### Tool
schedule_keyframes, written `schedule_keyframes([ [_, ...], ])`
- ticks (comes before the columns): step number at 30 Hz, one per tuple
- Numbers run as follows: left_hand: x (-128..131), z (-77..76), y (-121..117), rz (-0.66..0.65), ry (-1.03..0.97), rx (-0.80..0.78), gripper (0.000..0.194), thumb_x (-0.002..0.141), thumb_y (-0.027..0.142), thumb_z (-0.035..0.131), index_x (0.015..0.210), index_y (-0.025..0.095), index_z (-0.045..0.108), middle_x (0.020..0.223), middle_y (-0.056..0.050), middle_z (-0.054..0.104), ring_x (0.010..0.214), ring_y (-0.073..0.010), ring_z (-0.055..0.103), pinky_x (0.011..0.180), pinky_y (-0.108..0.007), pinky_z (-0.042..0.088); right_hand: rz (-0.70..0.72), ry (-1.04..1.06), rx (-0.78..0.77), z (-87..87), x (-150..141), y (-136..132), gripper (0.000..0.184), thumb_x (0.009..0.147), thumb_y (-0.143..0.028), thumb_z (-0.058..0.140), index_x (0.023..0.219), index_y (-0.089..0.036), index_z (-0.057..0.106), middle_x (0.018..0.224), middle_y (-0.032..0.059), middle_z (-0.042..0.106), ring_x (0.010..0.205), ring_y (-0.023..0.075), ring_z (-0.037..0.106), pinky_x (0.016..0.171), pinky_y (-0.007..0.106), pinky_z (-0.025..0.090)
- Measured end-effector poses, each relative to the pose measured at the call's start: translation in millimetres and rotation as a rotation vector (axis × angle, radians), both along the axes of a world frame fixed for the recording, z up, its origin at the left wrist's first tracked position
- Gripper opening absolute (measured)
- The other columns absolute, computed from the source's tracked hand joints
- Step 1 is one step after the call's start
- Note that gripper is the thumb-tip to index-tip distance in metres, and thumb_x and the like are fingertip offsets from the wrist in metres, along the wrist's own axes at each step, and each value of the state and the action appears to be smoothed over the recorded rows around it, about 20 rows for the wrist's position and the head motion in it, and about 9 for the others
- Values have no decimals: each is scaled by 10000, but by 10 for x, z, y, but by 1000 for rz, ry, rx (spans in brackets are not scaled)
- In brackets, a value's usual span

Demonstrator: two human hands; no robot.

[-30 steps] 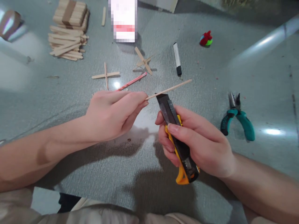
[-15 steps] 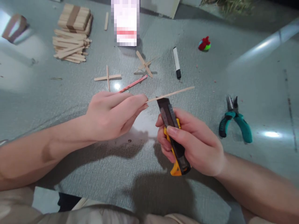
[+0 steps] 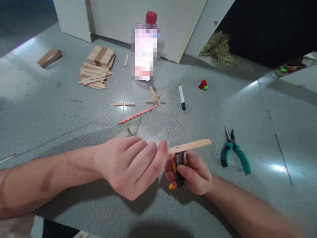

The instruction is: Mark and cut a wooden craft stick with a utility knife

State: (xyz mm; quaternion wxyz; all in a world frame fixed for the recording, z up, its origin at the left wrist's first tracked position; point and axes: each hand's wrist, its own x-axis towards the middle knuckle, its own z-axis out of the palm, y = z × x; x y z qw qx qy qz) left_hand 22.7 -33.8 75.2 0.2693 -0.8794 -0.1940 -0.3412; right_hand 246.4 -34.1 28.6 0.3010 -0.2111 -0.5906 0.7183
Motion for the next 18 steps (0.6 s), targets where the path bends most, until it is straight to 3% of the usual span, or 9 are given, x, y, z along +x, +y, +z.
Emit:
schedule_keyframes([
  [10, -6, 25, -22, -13, 3, 17, 259, 920, 81, 512, 840, 91, 758, 682, -52, 740, 504, -116, 656, 401, -191, 544, 12, -4, 200, -35, 18, 36, 273, 1016, -425, 448, 909, -204, 567, 591, -42, 480, 452, 82, 438, 421, 201, 363],
  [18, -50, 35, 9, -8, 11, -12, 272, 934, 53, 483, 833, 51, 736, 677, -70, 721, 524, -121, 661, 432, -198, 562, -12, -38, 204, -34, 38, 31, 198, 1020, -382, 435, 973, -222, 542, 679, -35, 527, 459, 78, 468, 420, 196, 400],
])
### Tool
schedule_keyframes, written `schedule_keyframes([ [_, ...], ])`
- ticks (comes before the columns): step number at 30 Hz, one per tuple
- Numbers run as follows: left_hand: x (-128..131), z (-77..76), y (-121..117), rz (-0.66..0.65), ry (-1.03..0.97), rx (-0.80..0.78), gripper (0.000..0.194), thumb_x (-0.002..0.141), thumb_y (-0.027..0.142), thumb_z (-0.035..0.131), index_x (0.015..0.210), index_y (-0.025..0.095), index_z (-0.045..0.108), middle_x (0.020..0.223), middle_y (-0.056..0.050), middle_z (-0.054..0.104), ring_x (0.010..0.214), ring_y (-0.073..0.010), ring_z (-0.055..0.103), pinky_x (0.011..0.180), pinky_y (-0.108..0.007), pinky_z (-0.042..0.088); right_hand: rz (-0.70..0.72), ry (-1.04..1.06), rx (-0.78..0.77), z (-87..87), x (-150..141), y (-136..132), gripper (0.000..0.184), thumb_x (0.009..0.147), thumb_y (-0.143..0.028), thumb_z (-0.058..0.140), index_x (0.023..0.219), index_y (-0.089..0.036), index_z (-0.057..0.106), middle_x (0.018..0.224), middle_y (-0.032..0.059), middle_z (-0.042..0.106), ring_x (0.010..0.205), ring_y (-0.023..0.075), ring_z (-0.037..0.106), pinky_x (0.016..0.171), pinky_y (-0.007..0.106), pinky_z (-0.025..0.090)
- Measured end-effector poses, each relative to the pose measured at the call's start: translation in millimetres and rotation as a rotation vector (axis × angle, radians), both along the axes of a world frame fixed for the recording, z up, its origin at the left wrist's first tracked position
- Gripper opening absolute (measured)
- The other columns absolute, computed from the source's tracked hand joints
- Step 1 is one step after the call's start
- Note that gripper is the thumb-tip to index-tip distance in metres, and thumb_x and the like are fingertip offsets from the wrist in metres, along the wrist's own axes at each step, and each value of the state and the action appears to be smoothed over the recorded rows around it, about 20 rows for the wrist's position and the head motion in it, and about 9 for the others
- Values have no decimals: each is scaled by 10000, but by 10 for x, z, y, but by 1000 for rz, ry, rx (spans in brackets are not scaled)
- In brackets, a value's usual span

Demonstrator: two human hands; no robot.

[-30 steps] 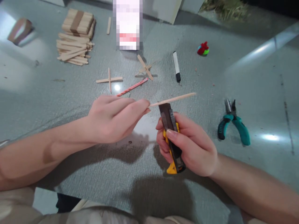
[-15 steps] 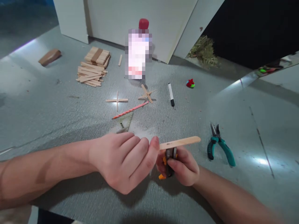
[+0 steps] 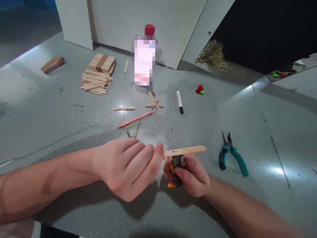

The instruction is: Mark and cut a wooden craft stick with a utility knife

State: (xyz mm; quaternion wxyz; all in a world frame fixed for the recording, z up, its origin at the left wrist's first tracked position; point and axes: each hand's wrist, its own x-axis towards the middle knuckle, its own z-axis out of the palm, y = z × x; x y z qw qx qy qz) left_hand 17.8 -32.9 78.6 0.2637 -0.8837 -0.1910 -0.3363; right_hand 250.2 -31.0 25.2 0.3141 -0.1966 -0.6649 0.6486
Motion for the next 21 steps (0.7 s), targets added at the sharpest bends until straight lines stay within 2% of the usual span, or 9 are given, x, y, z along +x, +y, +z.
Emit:
schedule_keyframes([
  [3, -27, -3, 9, 1, -10, -26, 283, 930, 63, 480, 806, 86, 733, 665, -51, 704, 529, -123, 653, 443, -208, 582, -7, -8, -19, -7, 1, -8, 210, 1021, -386, 435, 953, -219, 543, 683, -31, 525, 451, 81, 477, 405, 199, 394],
  [8, -63, -2, -4, -2, 46, -11, 159, 886, 90, 593, 797, 118, 721, 744, -66, 727, 585, -144, 681, 443, -209, 591, -3, -27, -39, 27, 5, 8, 227, 1010, -407, 460, 926, -214, 545, 662, -28, 536, 443, 85, 472, 405, 209, 394],
  [14, -76, -1, 25, 38, -38, -111, 189, 911, 84, 500, 864, 117, 680, 725, -32, 730, 566, -115, 669, 483, -207, 597, 9, -42, -110, 94, -43, 52, 307, 992, -459, 485, 845, -195, 540, 611, -28, 512, 430, 87, 466, 386, 208, 364],
  [18, -11, -52, 48, 58, -121, -106, 130, 919, 73, 527, 896, 74, 655, 684, -19, 710, 530, -100, 630, 452, -201, 540, -32, -23, -209, 40, -97, -16, 379, 966, -538, 503, 794, -200, 501, 601, -39, 477, 430, 78, 441, 368, 192, 357],
  [21, -21, -96, 104, 80, -303, -302, 83, 928, 123, 601, 860, 126, 648, 659, 36, 671, 519, -68, 582, 463, -176, 482, -99, 5, -295, -50, -145, -132, 358, 962, -564, 487, 885, -214, 470, 617, -63, 465, 416, 70, 416, 371, 188, 365],
])
